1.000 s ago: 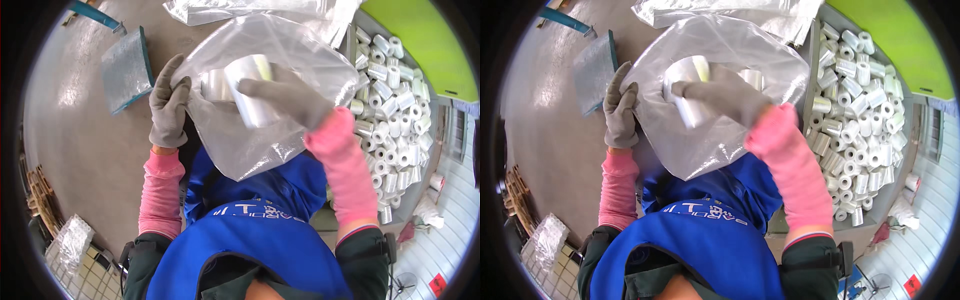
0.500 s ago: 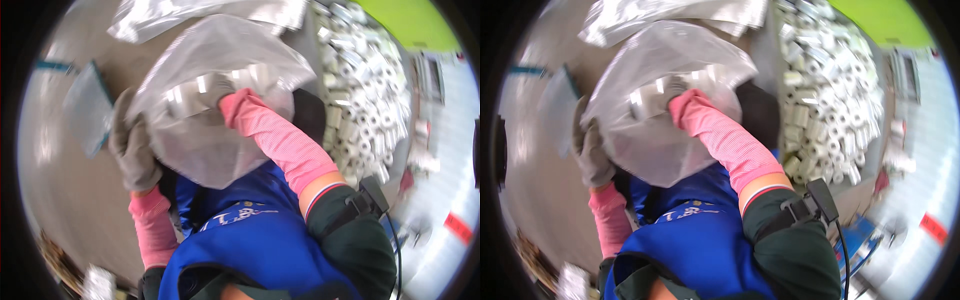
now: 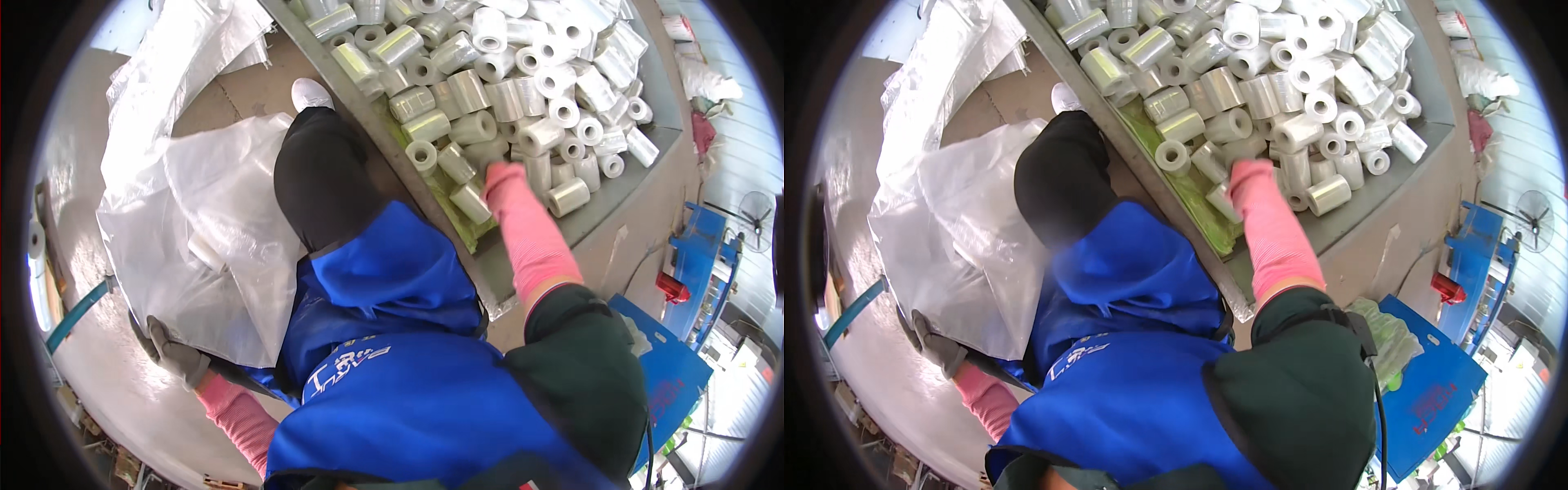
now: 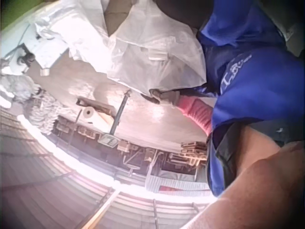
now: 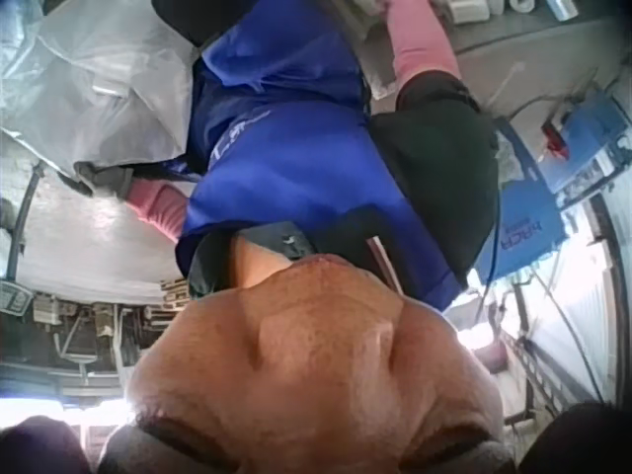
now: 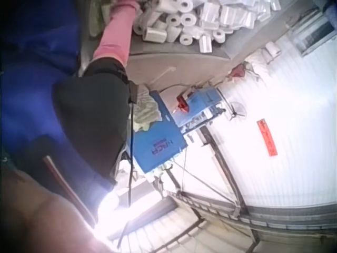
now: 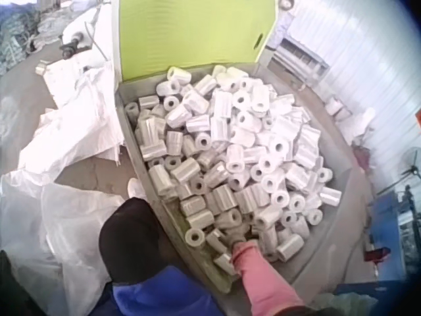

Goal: Packing small rolls of clear plastic film into a large plastic bag.

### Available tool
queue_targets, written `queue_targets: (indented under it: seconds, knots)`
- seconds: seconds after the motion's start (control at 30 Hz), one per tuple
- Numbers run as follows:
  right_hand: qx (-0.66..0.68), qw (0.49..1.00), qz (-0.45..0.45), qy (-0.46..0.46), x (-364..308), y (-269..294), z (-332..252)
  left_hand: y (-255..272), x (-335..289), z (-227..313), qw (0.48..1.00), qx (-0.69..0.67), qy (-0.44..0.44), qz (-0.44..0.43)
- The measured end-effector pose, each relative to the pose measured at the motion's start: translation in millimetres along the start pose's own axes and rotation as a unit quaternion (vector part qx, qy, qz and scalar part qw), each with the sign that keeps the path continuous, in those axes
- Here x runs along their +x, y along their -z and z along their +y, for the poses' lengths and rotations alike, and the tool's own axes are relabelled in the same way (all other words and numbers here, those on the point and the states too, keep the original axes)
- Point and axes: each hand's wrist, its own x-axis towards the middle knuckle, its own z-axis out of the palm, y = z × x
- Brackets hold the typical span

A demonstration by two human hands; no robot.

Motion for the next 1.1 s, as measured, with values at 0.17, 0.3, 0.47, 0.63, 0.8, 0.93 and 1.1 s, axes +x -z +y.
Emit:
queue_targets:
  seconds: [0.17,0.3,0.47,0.63,0.8,0.93,1.1]
  knots:
    - [0.150,0.936,-0.101,-0.303,-97,-39,-39,-8,-7,-1,0.999,0.020,0.029,-0.005]
    - [0.147,0.914,-0.349,-0.148,-74,2,-16,-12,-5,-3,0.999,0.039,0.028,0.003]
    - [0.622,0.684,-0.310,-0.222,-104,91,-29,-3,-1,-9,1.000,0.012,0.025,0.006]
    - [0.838,0.488,-0.240,0.048,-112,233,-132,27,8,-38,0.999,-0.021,-0.010,-0.042]
    - [0.778,0.282,-0.494,0.267,-90,288,-291,6,8,-25,0.988,-0.077,-0.027,-0.129]
    - [0.540,0.619,-0.487,0.297,-101,311,-447,32,7,-28,0.984,-0.135,0.006,-0.112]
    - [0.268,0.909,-0.268,0.174,-35,217,-535,43,12,-25,0.980,-0.172,-0.014,-0.099]
